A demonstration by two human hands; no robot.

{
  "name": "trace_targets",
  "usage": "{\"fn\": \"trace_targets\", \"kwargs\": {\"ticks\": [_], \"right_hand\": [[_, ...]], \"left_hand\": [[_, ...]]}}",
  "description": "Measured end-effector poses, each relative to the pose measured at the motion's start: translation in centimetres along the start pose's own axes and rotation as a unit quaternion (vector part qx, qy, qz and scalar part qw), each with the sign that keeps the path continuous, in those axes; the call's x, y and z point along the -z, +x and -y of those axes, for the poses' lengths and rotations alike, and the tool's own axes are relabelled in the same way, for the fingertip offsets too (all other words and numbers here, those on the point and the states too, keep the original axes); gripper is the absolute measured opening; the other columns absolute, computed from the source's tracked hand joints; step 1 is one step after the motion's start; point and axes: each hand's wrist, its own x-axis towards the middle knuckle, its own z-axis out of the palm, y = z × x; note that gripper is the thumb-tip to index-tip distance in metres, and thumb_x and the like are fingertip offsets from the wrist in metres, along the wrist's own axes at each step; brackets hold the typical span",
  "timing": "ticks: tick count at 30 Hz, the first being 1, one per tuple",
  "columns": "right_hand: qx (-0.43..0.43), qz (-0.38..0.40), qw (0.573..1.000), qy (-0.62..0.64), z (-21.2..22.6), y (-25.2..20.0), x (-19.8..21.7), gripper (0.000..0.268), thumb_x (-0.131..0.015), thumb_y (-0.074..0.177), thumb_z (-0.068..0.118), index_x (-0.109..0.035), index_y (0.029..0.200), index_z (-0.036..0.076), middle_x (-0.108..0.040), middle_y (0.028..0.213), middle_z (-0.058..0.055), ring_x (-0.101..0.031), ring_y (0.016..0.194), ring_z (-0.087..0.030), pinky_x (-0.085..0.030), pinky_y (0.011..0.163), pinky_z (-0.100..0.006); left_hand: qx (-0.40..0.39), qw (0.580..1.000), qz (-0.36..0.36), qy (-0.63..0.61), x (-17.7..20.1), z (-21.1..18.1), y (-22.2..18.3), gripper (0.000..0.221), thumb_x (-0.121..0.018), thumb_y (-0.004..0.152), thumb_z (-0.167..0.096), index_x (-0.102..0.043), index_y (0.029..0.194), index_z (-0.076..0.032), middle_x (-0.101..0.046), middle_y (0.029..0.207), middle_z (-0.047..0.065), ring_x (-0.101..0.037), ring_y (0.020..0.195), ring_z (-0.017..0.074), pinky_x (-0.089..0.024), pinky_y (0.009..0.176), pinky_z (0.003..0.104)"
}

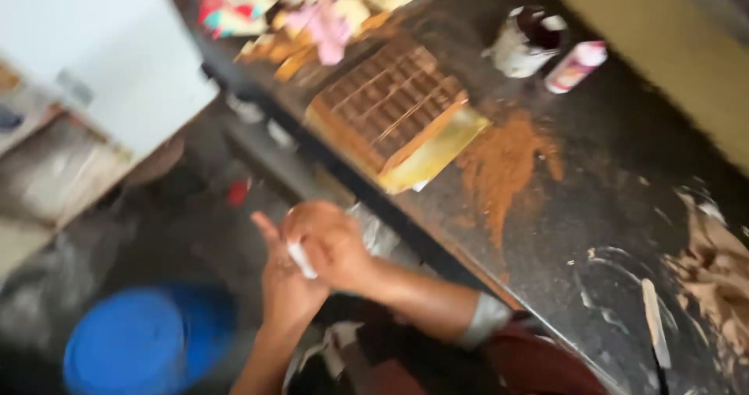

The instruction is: The person rolls a piece of cake in cocoa powder, spreads frosting on it, and rolls it up. They then place a chocolate cake on the counter, roll a paper cone, and fill it with frosting using a spatula.

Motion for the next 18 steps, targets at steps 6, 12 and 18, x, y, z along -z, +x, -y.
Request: {"fn": "trace_targets", "kwargs": {"ticks": [6,12,18], "right_hand": [[-0.039,-0.091,0.993,0.068,-7.2,7.2,-0.2,0.008,-0.057,0.097,0.002,-0.065,0.099,0.000,-0.068,0.100,-0.017,-0.069,0.095,-0.030,-0.055,0.086,-0.035],[-0.174,-0.164,0.950,0.198,-14.6,12.6,-2.2,0.029,-0.041,0.098,-0.003,-0.069,0.107,-0.002,-0.072,0.110,-0.014,-0.070,0.108,-0.023,-0.055,0.098,-0.033],[-0.165,-0.177,0.968,0.072,-18.1,16.9,-2.2,0.037,-0.043,0.085,-0.008,-0.067,0.114,-0.003,-0.068,0.114,-0.012,-0.065,0.111,-0.020,-0.052,0.098,-0.032]], "left_hand": [[-0.018,0.951,0.100,-0.292,-0.8,4.5,11.0,0.123,-0.080,0.068,-0.008,-0.004,0.163,-0.004,-0.063,0.128,0.028,-0.069,0.107,0.0394,-0.056,0.089,0.041],[0.002,0.948,0.207,-0.243,-3.2,11.4,19.1,0.109,-0.083,0.067,-0.010,-0.016,0.152,-0.002,-0.070,0.114,0.021,-0.072,0.097,0.0335,-0.059,0.079,0.041],[0.097,0.885,0.256,-0.377,-6.1,14.7,24.1,0.074,-0.075,0.076,-0.010,-0.043,0.139,0.012,-0.069,0.096,0.023,-0.069,0.078,0.0350,-0.057,0.069,0.041]]}}
